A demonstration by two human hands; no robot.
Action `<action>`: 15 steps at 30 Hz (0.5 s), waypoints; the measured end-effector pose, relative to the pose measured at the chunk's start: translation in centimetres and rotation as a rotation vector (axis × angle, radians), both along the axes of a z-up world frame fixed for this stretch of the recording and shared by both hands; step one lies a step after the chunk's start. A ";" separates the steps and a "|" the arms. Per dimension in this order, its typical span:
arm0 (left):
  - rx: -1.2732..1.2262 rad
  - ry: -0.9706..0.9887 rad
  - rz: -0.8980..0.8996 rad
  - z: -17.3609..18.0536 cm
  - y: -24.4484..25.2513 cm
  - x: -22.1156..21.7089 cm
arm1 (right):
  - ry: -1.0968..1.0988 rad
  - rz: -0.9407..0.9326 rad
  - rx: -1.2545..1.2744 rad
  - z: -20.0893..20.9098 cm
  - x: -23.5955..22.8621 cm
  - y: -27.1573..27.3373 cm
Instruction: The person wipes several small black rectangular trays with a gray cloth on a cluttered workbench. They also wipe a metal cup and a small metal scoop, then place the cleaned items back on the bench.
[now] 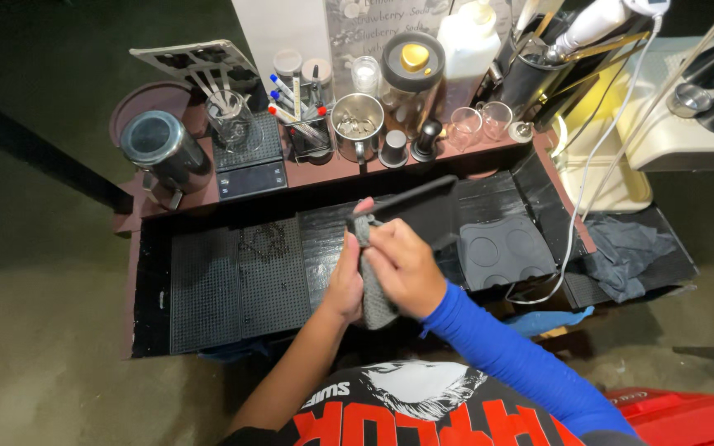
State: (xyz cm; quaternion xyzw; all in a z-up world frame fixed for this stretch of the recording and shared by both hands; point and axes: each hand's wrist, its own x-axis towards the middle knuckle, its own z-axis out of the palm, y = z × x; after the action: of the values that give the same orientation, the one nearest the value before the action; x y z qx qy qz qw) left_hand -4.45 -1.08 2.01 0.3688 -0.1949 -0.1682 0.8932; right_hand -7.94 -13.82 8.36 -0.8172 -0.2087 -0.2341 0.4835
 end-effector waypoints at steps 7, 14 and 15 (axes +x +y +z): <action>0.104 -0.212 0.164 0.9 0.0 -1.0 | -0.245 -0.090 -0.224 -0.1 -0.1 -0.8; 0.022 -0.151 0.091 1.2 0.2 -1.4 | -0.115 -0.401 -0.183 -0.2 3.9 -6.2; 0.030 -0.114 0.061 1.1 0.0 -1.5 | -0.107 -0.413 -0.196 -0.2 3.8 -6.0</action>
State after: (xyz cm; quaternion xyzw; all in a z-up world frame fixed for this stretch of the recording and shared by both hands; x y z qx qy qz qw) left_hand -5.95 -1.04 3.10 0.3968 -0.2316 -0.1225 0.8797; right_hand -4.17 -19.84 8.16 -0.8720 -0.0841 -0.3499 0.3318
